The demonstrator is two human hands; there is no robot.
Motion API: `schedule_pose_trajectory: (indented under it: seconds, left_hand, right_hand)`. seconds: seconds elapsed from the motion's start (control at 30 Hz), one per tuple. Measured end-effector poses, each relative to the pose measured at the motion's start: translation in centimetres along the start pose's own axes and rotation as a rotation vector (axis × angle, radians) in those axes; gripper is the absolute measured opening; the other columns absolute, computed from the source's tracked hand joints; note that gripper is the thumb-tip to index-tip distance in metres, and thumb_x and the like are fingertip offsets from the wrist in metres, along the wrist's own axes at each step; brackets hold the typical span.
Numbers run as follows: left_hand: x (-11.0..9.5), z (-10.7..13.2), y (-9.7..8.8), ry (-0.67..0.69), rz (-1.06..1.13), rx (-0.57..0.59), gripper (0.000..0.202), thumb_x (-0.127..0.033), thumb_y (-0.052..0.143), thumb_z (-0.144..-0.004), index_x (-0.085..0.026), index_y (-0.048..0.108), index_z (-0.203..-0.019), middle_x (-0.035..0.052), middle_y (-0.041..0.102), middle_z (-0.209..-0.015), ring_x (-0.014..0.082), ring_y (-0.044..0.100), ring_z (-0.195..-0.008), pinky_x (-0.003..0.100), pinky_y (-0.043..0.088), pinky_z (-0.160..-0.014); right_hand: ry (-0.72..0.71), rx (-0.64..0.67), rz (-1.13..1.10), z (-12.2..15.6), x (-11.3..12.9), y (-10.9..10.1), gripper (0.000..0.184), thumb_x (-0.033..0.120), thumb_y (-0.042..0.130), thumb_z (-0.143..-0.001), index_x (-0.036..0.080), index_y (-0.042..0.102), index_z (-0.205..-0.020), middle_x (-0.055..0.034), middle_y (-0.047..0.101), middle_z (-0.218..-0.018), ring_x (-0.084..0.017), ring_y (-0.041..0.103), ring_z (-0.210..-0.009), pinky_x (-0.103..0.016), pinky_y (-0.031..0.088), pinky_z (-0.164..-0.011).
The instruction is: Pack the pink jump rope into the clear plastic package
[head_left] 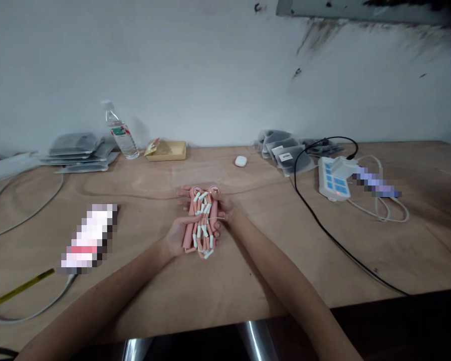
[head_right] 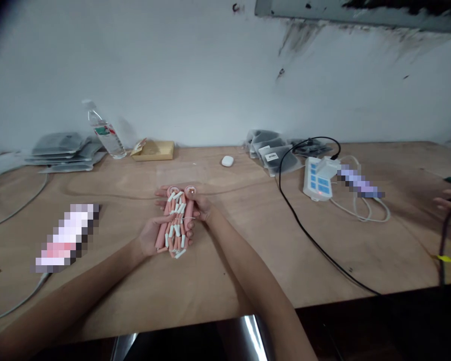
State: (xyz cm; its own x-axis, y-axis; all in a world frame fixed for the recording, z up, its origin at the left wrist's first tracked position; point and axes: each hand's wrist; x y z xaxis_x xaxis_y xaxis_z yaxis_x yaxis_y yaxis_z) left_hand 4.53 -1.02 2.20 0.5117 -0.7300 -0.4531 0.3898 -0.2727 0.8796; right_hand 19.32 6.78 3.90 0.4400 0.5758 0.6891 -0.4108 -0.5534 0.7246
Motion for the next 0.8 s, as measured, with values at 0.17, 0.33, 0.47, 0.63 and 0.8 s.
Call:
schedule_pose_trajectory:
  seconds: [0.17,0.33,0.47,0.63,0.8]
  left_hand:
    - [0.22,-0.01,0.15,-0.082,0.006,-0.014,0.032,-0.033,0.064,-0.086,-0.006,0.068,-0.104,0.0106,0.071,-0.090,0.0218,0.069,-0.082,0.036,0.054,-0.081]
    - [0.39,-0.10,-0.28,-0.086,-0.010,-0.030,0.031,-0.034,0.065,-0.084,-0.007,0.069,-0.099,0.0130,0.072,-0.094,0.0253,0.071,-0.089,0.039,0.054,-0.084]
    - [0.14,-0.04,-0.37,-0.093,-0.024,-0.026,0.034,-0.033,0.060,-0.088,-0.005,0.069,-0.107,0.0156,0.074,-0.100,0.0273,0.072,-0.089,0.041,0.054,-0.083]
    - [-0.05,-0.17,-0.29,-0.070,-0.022,-0.004,0.040,-0.032,0.054,-0.092,-0.004,0.065,-0.118,0.0182,0.074,-0.107,0.0277,0.074,-0.089,0.041,0.055,-0.082]
    - [0.08,-0.20,0.14,-0.060,-0.007,0.017,0.045,-0.032,0.053,-0.091,-0.002,0.063,-0.122,0.0206,0.073,-0.115,0.0286,0.072,-0.104,0.040,0.051,-0.095]
  right_hand:
    - [-0.001,-0.023,-0.031,0.31,0.49,0.05,0.077,0.072,0.035,-0.092,0.008,0.060,-0.126,-0.0216,0.069,-0.123,-0.034,0.063,-0.122,-0.055,0.048,-0.105]
    - [0.021,-0.093,-0.019,0.12,0.27,0.39,0.054,0.050,0.037,-0.095,0.010,0.061,-0.122,-0.0183,0.073,-0.115,-0.032,0.064,-0.120,-0.055,0.046,-0.107]
    - [0.035,-0.087,-0.013,-0.17,-0.21,0.59,0.053,0.048,0.038,-0.091,0.010,0.064,-0.115,-0.0173,0.075,-0.108,-0.030,0.067,-0.114,-0.049,0.047,-0.108]
    - [0.054,-0.073,-0.022,-0.12,-0.23,0.62,0.059,0.052,0.033,-0.091,0.010,0.064,-0.119,-0.0167,0.075,-0.109,-0.030,0.068,-0.110,-0.049,0.053,-0.100]
    - [0.151,-0.142,-0.041,0.07,0.51,0.98,0.060,0.056,0.031,-0.094,0.012,0.067,-0.114,-0.0168,0.075,-0.104,-0.030,0.070,-0.103,-0.045,0.060,-0.085]
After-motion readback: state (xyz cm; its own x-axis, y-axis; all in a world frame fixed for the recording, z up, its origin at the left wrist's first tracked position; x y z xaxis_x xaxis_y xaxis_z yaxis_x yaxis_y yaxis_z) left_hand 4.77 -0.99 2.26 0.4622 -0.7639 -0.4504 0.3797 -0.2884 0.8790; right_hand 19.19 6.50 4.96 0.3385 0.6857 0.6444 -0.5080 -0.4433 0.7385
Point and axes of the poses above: each hand's wrist, its own z-axis away from the middle knuckle, its own y-axis out of the palm, x = y × z
